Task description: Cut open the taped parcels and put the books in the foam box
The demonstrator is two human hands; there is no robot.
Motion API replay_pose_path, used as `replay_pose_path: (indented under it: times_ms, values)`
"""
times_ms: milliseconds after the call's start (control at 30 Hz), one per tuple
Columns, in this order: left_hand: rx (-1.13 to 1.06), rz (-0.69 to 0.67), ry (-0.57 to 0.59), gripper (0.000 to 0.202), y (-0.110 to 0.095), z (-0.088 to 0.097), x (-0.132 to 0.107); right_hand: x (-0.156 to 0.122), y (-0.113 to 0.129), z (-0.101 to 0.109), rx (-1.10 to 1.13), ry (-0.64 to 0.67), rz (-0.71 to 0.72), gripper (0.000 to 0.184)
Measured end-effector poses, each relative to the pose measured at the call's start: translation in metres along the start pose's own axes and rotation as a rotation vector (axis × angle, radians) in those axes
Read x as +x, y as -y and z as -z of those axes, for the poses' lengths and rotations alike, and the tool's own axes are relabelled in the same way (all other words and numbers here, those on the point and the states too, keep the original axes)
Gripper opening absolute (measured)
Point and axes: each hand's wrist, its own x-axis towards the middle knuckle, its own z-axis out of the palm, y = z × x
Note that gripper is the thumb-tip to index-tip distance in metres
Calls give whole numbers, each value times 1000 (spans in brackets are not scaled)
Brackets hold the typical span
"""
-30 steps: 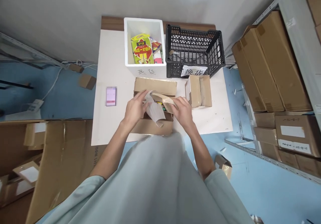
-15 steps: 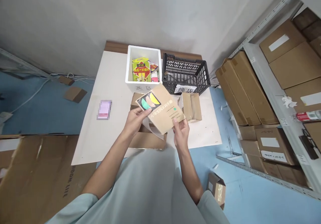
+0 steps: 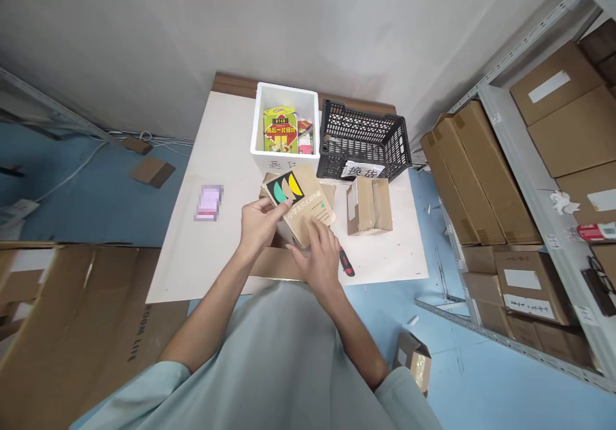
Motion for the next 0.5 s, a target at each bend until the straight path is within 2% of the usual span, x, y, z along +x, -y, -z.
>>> replay_pose_path:
  times_ms: [100,167,233,300,367,433,500]
  values:
    - [-16,10,-18,56,3,-6,-7,1,3,-20,-119,20,-31,51]
    - [-27,-6,6,59,6,-10,-15,5,-2,-29,-102,19,-66,52]
    - [-22,-29,79,63,10,-11,-21,12,-10,-31,-18,8,-139,51]
    - [24,-57,142,67,18,-6,-25,20,-18,-26,114,-6,-237,47]
    - [94,-67,117,72,26,6,-24,25,-22,-16,318,-18,-313,44]
    - [137,-20,36,77,34,23,-20,26,-23,-5,578,-15,-356,47]
    - [96,80,54,79,38,39,-16,23,-21,4,814,17,-396,52]
